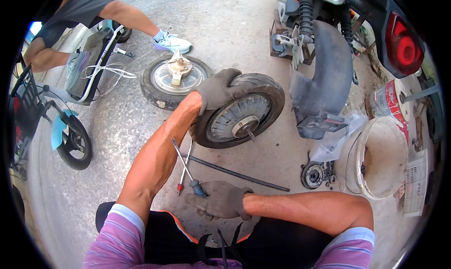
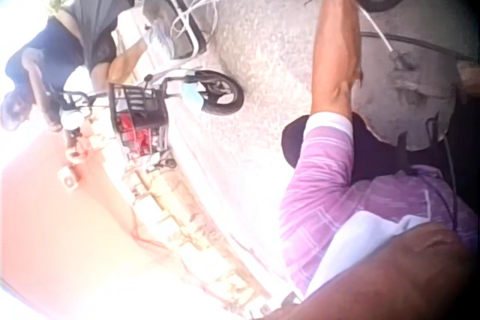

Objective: The person removes the inner tube from a scooter tire using tire levers, then reinserts the tube and seats the tire bead back onto the rim.

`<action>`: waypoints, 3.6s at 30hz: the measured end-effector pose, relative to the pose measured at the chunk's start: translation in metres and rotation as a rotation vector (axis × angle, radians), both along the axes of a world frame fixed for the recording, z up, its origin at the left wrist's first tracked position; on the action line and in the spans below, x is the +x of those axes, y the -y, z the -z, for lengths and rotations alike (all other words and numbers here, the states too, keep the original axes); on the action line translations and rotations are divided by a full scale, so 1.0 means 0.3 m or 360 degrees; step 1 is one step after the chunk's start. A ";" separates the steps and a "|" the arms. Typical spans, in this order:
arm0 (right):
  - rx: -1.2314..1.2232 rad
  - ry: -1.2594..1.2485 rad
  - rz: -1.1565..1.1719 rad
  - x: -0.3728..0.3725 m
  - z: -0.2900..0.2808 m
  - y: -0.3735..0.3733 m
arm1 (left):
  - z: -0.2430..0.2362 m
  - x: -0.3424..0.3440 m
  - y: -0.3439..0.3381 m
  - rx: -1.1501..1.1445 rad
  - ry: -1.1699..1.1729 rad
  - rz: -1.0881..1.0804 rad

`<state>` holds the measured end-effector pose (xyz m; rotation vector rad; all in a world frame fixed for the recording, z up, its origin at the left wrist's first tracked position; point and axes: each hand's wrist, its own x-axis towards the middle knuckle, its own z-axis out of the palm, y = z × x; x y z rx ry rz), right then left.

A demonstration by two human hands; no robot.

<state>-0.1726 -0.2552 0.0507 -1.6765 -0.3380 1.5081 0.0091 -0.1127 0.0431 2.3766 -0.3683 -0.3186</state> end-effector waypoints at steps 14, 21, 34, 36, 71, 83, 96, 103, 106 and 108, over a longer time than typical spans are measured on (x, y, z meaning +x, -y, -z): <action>-0.0449 0.1688 0.0370 0.205 -0.205 0.165 | 0.118 -0.029 -0.213 -0.0760 -0.0312 0.0076; -0.0511 0.1952 0.0307 0.213 -0.260 0.179 | 0.093 0.012 -0.162 -0.0603 -0.0303 0.0017; -0.0937 0.2344 -0.0335 0.349 -0.356 0.107 | 0.099 0.046 -0.005 -0.0459 -0.0262 -0.0109; -0.1083 0.2296 -0.0560 0.410 -0.377 0.070 | 0.106 0.055 0.031 -0.0435 -0.0231 -0.0132; -0.0160 0.2519 0.0690 0.279 0.242 0.309 | 0.053 0.070 -0.047 -0.0580 -0.0314 -0.0096; -0.0653 0.1123 -0.0003 0.331 0.416 0.266 | 0.123 0.062 -0.054 -0.0339 0.0031 -0.0276; 0.0261 0.0295 0.1312 0.435 0.184 0.294 | 0.070 -0.007 -0.035 -0.0228 -0.0257 -0.0666; 0.0329 0.0493 0.1457 0.409 0.170 0.148 | 0.139 -0.161 -0.001 -0.0688 -0.0286 -0.1007; 0.0275 0.0618 0.1455 0.385 0.166 0.209 | 0.104 -0.258 0.026 -0.0819 -0.0291 -0.0970; 0.0076 0.0658 0.1610 0.362 0.090 0.204 | 0.133 -0.287 0.051 -0.0934 -0.0290 -0.0975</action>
